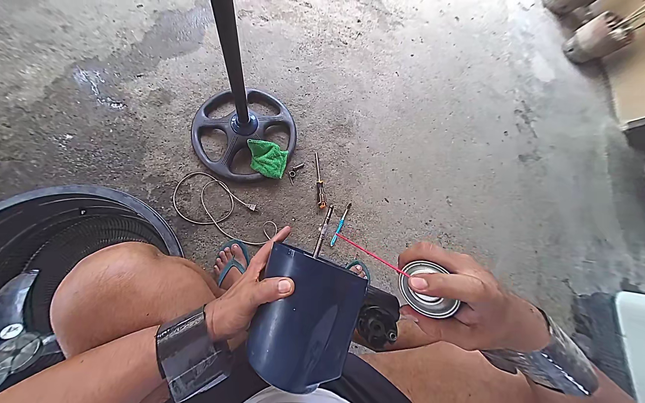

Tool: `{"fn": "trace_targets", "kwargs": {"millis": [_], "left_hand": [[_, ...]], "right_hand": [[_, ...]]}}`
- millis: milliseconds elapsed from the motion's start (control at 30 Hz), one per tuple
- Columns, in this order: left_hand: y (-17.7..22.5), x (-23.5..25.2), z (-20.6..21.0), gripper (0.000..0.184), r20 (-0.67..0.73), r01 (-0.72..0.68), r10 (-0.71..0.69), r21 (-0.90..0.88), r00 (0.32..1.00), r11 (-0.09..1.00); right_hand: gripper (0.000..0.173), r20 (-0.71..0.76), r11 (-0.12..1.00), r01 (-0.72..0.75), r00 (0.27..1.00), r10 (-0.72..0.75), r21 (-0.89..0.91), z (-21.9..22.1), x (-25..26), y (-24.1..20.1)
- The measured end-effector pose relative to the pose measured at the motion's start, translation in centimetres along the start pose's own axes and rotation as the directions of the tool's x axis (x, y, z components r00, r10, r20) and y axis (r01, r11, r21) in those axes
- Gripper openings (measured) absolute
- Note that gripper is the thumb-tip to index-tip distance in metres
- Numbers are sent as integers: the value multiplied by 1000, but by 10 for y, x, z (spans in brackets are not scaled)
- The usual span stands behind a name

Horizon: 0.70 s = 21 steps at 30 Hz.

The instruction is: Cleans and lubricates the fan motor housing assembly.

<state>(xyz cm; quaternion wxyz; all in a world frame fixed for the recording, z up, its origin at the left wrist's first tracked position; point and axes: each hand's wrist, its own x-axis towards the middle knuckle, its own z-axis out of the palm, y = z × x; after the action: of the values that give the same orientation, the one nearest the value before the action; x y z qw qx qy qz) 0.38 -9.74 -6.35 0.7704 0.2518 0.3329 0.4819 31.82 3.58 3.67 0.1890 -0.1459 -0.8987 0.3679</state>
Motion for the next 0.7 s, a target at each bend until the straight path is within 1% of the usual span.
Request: {"fn": "trace_targets", "kwargs": {"millis": [67,133,267,400,467,500,533,567,600,633,667,700], "left_hand": [[1,-1,1,108,-1,5,-5,11,1000,1000],[1,-1,0,108,4,4,-4,26,1000,1000],[1,-1,1,108,5,0,0,30,1000,1000],[1,-1,0,108,12,-3,2,28,1000,1000],[4,-1,0,108,8,-1,1,33,1000,999],[6,-1,1,108,2,3,-4,26,1000,1000],[6,-1,1,108,2,10,-10,6,1000,1000],[7,-2,2,107,15,10,-10,-27,1000,1000],[7,-1,1,106,31,-1,3,-70,1000,998],[7,0,1,104,48,-12,18,-115,999,993],[8,0,1,101,55,-20,29,-154,998,988],[9,0,1,97,52,-29,39,-194,998,981]], "right_hand": [[60,-38,999,-14,999,12,-32,-3,-1,3],[64,-69,999,-21,997,19,-26,-6,-2,5],[62,-32,1000,-26,999,26,-2,-5,0,5],[63,-39,1000,-16,999,16,-9,-3,0,5],[63,-88,998,-38,995,42,45,-6,0,9],[63,-160,992,-82,983,96,91,-9,-1,15],[64,-255,980,-155,950,182,124,-14,-5,22],[71,-325,958,-256,901,285,131,-20,-9,30],[83,-369,925,-362,849,378,116,-30,-12,43],[92,-394,880,-467,795,461,86,-36,-16,58],[96,-410,824,-562,737,537,68,-39,-20,75],[95,-417,758,-648,671,614,74,-37,-26,94]]}}
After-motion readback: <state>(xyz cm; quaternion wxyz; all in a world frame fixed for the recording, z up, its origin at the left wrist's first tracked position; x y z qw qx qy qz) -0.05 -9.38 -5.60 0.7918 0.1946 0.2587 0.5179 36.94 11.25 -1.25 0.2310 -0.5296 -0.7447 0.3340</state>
